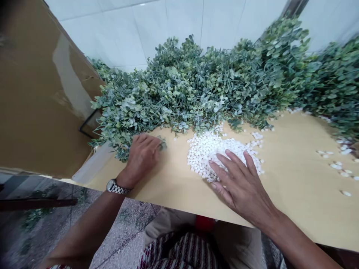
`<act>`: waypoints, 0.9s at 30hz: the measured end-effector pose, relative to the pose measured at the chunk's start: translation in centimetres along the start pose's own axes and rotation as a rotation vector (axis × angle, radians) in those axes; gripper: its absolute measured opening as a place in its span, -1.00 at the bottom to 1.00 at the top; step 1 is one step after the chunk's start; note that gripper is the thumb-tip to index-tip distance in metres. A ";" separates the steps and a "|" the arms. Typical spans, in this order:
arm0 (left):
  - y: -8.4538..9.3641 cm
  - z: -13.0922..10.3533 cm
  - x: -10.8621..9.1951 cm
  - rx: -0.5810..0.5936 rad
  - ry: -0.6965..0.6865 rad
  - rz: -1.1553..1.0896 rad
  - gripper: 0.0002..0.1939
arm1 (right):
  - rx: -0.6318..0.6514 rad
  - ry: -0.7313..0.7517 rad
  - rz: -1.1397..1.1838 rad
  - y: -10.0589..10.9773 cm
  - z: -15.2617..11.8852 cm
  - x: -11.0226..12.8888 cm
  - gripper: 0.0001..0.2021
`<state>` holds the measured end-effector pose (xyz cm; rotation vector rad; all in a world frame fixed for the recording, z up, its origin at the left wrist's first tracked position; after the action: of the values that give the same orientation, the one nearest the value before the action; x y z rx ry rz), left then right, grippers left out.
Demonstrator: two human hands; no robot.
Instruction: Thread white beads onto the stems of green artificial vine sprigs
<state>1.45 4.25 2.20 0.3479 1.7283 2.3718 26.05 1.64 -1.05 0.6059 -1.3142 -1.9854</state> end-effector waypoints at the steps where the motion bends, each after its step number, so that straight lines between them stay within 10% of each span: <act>1: 0.4 -0.4 0.1 -0.057 0.017 -0.027 -0.77 | -0.021 -0.005 0.011 0.3 0.1 0.1 -0.46; 7: 3.5 -3.6 -1.3 -0.381 -0.002 -0.495 -0.88 | -0.218 0.027 0.212 2.9 1.7 2.6 -0.44; 17: 2.8 -6.9 -6.3 -0.251 0.032 -1.617 -0.84 | -0.163 -0.095 0.804 3.2 3.1 7.4 -0.80; 27: 1.9 -7.7 -10.1 -0.301 -0.026 -1.561 -0.79 | -0.273 -0.390 0.998 2.2 -3.2 8.1 -0.88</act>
<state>8.76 -6.21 0.89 -0.7485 0.8663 1.3000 23.44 -6.97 -0.37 -0.5272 -1.1725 -1.3941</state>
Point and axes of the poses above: each hand's wrist, its own z-axis towards the middle knuckle, its own y-axis out of the back of the hand, x = y × z, the point moved 5 cm from there along z, towards the middle knuckle, and after that the axes turned 9 degrees about x, right-handed, at the moved point
